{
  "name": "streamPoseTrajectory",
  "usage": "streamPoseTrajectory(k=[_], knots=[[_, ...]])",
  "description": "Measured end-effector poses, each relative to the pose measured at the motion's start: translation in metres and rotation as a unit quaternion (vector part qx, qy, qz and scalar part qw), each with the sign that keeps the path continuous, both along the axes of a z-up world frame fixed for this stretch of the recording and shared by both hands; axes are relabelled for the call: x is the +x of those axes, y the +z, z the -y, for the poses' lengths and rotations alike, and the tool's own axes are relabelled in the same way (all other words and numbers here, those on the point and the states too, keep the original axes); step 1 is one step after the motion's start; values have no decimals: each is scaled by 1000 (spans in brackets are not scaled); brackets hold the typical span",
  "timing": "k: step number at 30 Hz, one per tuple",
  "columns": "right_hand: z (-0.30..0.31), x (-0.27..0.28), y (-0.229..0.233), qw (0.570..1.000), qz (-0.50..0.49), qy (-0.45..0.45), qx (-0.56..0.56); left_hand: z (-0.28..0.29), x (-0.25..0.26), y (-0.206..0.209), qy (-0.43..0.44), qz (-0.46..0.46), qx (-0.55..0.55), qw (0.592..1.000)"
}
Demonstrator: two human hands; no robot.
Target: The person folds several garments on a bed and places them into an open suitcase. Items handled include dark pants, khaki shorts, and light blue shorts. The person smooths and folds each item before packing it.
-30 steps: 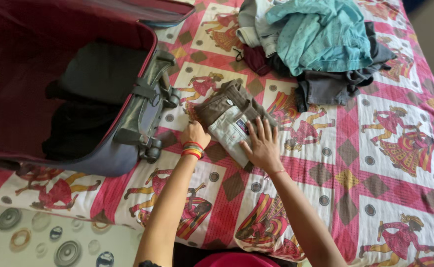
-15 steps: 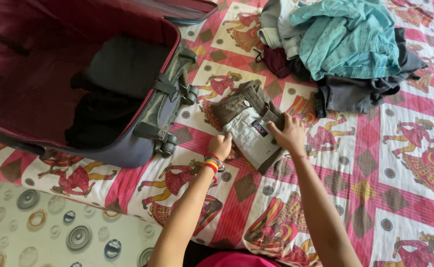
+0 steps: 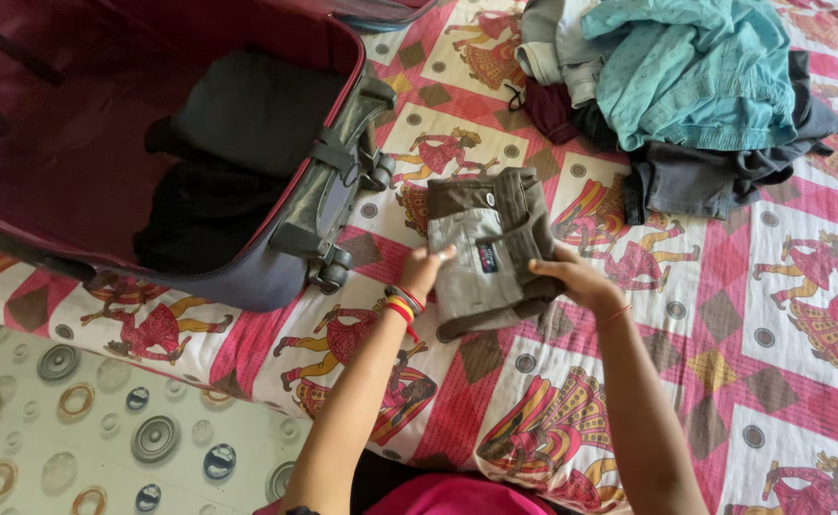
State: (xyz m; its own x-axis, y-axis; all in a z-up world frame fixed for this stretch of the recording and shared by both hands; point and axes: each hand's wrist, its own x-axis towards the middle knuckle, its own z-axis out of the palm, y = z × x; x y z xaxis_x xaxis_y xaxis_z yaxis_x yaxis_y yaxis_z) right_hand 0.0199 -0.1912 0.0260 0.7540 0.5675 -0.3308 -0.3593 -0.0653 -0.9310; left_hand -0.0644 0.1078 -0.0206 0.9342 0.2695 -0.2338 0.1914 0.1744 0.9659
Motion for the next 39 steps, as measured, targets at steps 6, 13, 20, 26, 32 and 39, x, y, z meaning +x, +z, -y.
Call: streamPoseTrajectory(k=[6,13,20,26,32,39], knots=[[-27,-34,-31,980,-95,-79,158,-25,1,-3,-71,-56,-251,964],[-64,-82,-11,829,-189,-305,429,3,15,-7,-15,51,-268,962],[-81,-72,-3,911,-158,-237,300,36,32,3,46,75,-262,961],[-77,-38,15,896,-128,-262,335,8,69,58,-45,75,-366,926],[-94,-17,77,894,-66,-222,383,-23,126,134,49,141,-150,977],[-153,0,136,918,-44,-138,369,-115,137,209,112,286,-116,944]])
